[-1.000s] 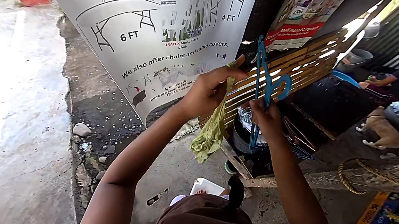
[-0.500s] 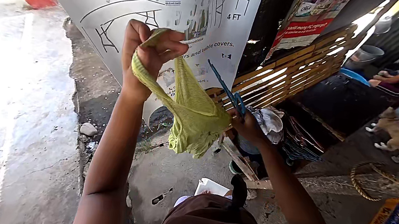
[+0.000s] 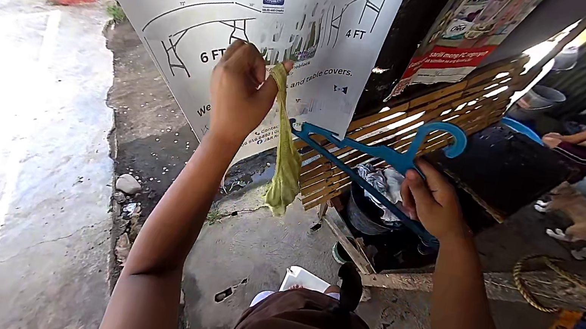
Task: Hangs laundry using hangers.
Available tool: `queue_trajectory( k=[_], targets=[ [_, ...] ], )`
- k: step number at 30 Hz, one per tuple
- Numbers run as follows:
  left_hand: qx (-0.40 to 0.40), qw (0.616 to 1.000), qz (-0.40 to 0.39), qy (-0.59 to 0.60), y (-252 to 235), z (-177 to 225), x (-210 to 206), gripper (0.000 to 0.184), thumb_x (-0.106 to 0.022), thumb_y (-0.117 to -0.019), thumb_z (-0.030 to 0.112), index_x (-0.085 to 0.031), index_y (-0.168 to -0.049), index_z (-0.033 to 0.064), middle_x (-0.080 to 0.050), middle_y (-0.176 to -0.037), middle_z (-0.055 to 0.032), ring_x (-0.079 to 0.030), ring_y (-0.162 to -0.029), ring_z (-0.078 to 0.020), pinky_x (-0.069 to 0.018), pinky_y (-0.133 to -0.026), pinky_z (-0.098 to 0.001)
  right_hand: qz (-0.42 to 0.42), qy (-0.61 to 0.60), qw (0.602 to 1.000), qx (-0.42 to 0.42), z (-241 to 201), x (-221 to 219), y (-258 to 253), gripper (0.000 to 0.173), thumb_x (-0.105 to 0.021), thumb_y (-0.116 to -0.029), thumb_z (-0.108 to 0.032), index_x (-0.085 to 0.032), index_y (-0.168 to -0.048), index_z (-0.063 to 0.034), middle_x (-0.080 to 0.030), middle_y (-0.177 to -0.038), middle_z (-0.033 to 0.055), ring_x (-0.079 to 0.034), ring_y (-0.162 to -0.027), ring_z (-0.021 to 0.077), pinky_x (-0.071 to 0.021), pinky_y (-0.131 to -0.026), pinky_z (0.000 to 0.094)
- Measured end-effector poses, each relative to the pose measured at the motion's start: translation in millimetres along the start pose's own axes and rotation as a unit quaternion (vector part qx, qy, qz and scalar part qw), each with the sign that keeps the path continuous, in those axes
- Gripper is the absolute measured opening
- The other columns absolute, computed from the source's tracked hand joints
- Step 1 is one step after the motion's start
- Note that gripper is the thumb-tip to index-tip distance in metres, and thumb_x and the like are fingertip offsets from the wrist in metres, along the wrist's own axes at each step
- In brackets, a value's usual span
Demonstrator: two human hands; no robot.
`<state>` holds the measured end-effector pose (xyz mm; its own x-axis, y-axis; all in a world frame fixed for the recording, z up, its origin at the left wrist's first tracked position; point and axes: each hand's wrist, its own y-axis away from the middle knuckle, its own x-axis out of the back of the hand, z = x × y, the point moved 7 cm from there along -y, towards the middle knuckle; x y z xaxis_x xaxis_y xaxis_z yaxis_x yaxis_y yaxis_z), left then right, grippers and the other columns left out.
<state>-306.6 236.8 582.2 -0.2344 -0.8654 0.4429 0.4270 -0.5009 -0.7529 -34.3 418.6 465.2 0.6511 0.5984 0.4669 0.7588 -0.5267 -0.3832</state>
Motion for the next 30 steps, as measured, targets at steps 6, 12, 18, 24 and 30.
queue_trajectory(
  k=[6, 12, 18, 24, 30],
  targets=[
    [0.148, 0.969, 0.0, 0.197, -4.3, -40.0, -10.7, 0.01, -0.044, -0.1046, 0.009, -0.044, -0.113, 0.0035, -0.05, -0.066, 0.0104, -0.051, -0.051, 0.0034, -0.0483, -0.053, -0.0168, 0.041, -0.121, 0.992, -0.023, 14.6, 28.5, 37.5, 0.034, -0.043, -0.1085, -0.044, -0.062, -0.119, -0.0176, -0.047, -0.062, -0.0179, -0.042, -0.044, -0.0079, -0.0397, -0.042, 0.0096],
    [0.192, 0.936, -0.242, 0.167, 10.9, -8.4, -32.6, 0.066, -0.052, -0.1011, 0.003, -0.02, -0.158, 0.0072, -0.075, -0.102, -0.0047, -0.052, -0.048, -0.0008, -0.0421, -0.041, -0.0192, -0.011, -0.119, 0.993, 0.013, -7.5, 8.0, 37.4, 0.032, -0.044, -0.1087, -0.045, -0.064, -0.113, -0.0207, -0.046, -0.062, -0.0172, -0.042, -0.047, -0.0092, -0.0394, -0.044, 0.0088],
    [0.005, 0.904, -0.423, 0.069, 33.8, 47.0, -53.5, 0.042, -0.065, -0.1004, 0.014, -0.058, -0.14, 0.0044, -0.07, -0.119, -0.0092, -0.068, -0.072, -0.0084, -0.0581, -0.06, -0.0251, -0.005, -0.1, 0.992, 0.08, -28.6, -41.0, 9.4, 0.033, -0.04, -0.1105, -0.026, -0.061, -0.112, -0.0013, -0.046, -0.062, -0.0105, -0.044, -0.049, -0.0065, -0.0432, -0.048, 0.0111],
    [-0.081, 0.932, -0.312, -0.166, 28.4, 55.3, -36.8, 0.023, -0.056, -0.1042, 0.015, -0.072, -0.112, 0.0007, -0.071, -0.103, -0.022, -0.071, -0.091, -0.0441, -0.0521, -0.074, -0.0657, 0.223, -0.003, 0.926, 0.305, -50.4, -31.1, 18.2, 0.027, -0.055, -0.1051, -0.018, -0.06, -0.129, -0.0055, -0.065, -0.121, 0.0043, -0.061, -0.117, 0.0083, -0.0506, -0.102, 0.0285],
    [-0.048, 0.955, -0.148, -0.254, 20.9, 59.7, 1.5, 0.031, -0.051, -0.1073, 0.024, -0.068, -0.109, -0.0018, -0.07, -0.094, -0.0249, -0.069, -0.077, -0.046, -0.048, -0.061, -0.0618, 0.323, -0.117, 0.936, 0.082, 37.9, -65.2, 64.7, 0.015, -0.055, -0.1045, -0.028, -0.051, -0.117, -0.0204, -0.063, -0.094, -0.0135, -0.063, -0.082, -0.0026, -0.0548, -0.074, 0.0207]
  ],
)
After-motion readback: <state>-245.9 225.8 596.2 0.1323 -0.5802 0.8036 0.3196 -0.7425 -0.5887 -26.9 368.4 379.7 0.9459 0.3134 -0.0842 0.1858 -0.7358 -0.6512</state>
